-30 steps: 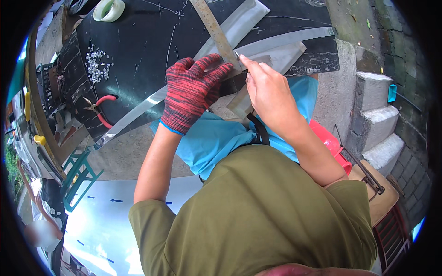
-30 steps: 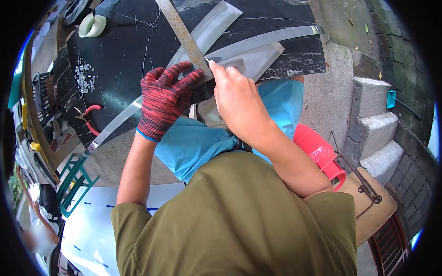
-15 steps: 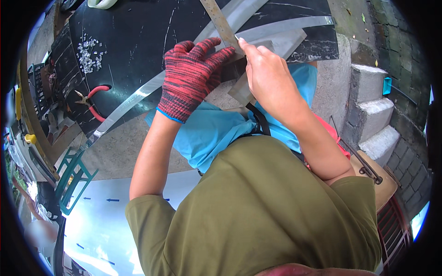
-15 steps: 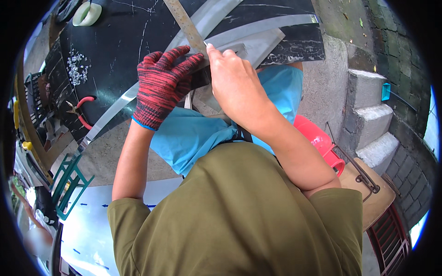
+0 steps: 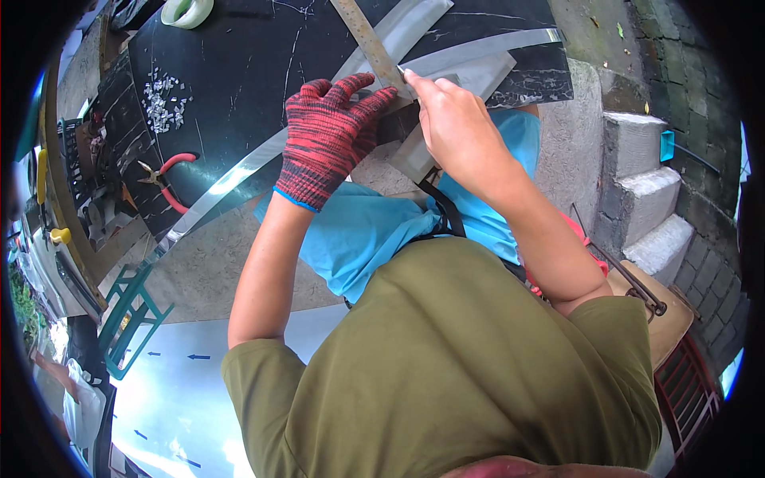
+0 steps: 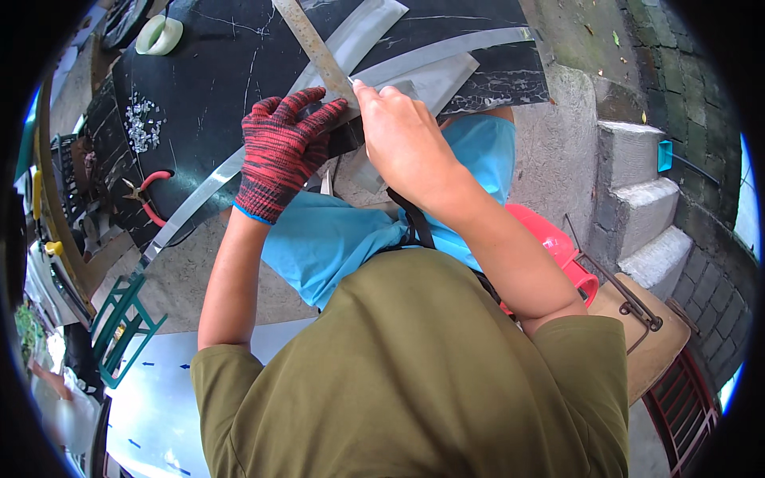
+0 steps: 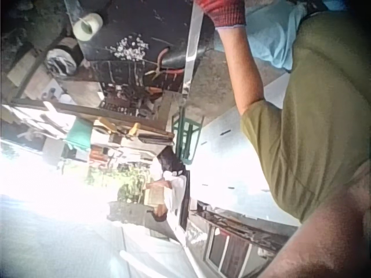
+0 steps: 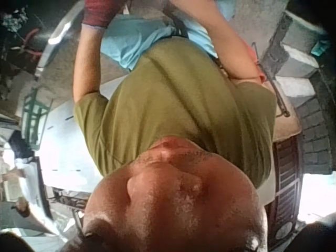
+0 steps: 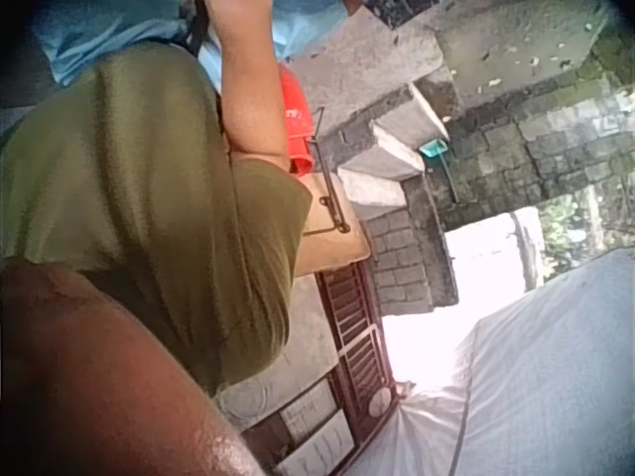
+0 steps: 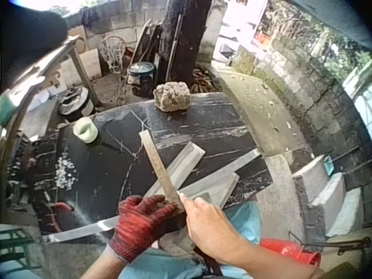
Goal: The recorder is fabricating a sign by applying vinyl or a similar material to a metal letter.
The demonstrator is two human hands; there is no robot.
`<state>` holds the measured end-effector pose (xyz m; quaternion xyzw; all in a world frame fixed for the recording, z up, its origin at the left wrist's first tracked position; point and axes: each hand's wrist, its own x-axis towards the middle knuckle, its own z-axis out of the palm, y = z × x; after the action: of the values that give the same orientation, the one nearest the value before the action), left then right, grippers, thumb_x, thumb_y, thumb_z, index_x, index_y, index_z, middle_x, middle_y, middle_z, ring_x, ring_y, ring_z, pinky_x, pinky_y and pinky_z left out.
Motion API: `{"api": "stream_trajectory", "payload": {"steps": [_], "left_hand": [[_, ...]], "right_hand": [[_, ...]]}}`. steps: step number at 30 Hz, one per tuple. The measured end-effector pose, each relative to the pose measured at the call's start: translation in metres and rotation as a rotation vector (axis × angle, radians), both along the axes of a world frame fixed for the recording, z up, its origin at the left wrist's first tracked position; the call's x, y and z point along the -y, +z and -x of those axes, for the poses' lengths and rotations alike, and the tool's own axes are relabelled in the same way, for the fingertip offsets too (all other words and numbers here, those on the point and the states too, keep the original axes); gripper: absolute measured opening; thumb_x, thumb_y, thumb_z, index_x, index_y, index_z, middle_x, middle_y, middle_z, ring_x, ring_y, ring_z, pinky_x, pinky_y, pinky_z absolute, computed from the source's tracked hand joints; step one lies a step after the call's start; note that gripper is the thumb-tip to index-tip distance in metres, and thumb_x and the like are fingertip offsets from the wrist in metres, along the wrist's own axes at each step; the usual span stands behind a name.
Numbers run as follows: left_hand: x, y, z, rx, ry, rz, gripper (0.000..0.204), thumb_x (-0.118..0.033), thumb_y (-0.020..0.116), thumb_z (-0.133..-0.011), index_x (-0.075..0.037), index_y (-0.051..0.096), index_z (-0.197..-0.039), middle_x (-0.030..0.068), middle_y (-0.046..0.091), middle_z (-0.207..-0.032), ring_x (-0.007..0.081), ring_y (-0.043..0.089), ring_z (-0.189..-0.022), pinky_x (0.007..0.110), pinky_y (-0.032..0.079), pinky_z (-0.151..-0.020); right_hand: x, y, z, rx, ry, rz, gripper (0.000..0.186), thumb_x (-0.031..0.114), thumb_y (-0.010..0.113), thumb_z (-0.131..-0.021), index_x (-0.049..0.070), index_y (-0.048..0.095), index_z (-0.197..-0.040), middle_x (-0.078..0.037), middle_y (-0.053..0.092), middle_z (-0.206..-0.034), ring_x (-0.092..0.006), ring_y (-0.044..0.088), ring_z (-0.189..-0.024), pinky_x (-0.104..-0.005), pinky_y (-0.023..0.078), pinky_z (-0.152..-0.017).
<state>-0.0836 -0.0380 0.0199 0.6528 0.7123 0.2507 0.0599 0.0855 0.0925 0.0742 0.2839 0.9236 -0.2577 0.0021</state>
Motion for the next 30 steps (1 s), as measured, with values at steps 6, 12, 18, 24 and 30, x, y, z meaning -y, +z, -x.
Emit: {"api": "stream_trajectory", "payload": {"steps": [6,12,18,24,30], "left_hand": [[0.000,-0.001,0.001,-0.028,-0.011,-0.009,0.052,-0.020,0.079,-0.075,-0.030,0.074,-0.126,0.0024,0.071,-0.131,0.0233,0.072,-0.099,0.047,0.047,-0.102],[0.000,-0.001,-0.001,-0.017,0.019,0.009,0.053,-0.017,0.079,-0.077,-0.031,0.074,-0.128,0.0031,0.071,-0.131,0.0217,0.073,-0.099,0.046,0.048,-0.102],[0.002,-0.006,-0.002,-0.093,0.023,-0.100,0.051,-0.020,0.082,-0.073,-0.028,0.076,-0.124,0.0039,0.072,-0.128,0.0320,0.068,-0.103,0.047,0.053,-0.096],[0.014,-0.004,-0.004,-0.024,0.077,-0.114,0.044,-0.026,0.084,-0.077,-0.016,0.075,-0.119,0.0035,0.071,-0.123,0.0320,0.064,-0.112,0.048,0.048,-0.099],[0.020,0.003,-0.022,-0.169,0.202,-0.065,0.045,-0.028,0.084,-0.077,-0.018,0.073,-0.120,0.0028,0.070,-0.118,0.0309,0.065,-0.107,0.049,0.045,-0.093]], "right_hand": [[0.000,0.000,-0.001,-0.017,0.027,0.008,0.045,-0.004,0.054,-0.094,-0.010,0.058,-0.138,-0.031,0.069,-0.103,-0.0463,0.071,-0.094,-0.0521,0.058,-0.086],[0.007,0.011,-0.023,0.050,0.011,0.032,0.046,-0.001,0.056,-0.094,-0.007,0.058,-0.139,-0.029,0.070,-0.103,-0.0463,0.071,-0.093,-0.0533,0.057,-0.086],[-0.011,-0.005,-0.030,-0.025,-0.123,0.067,0.057,0.007,0.060,-0.097,0.012,0.052,-0.153,-0.023,0.072,-0.099,-0.0440,0.070,-0.090,-0.0515,0.056,-0.082],[-0.007,-0.016,-0.032,0.138,-0.058,0.027,0.068,0.008,0.060,-0.096,0.008,0.038,-0.161,-0.023,0.073,-0.092,-0.0432,0.072,-0.086,-0.0524,0.057,-0.081],[-0.009,-0.016,-0.031,0.142,-0.058,0.062,0.069,0.009,0.059,-0.096,0.005,0.037,-0.161,-0.025,0.072,-0.083,-0.0453,0.072,-0.079,-0.0540,0.058,-0.078]]}}
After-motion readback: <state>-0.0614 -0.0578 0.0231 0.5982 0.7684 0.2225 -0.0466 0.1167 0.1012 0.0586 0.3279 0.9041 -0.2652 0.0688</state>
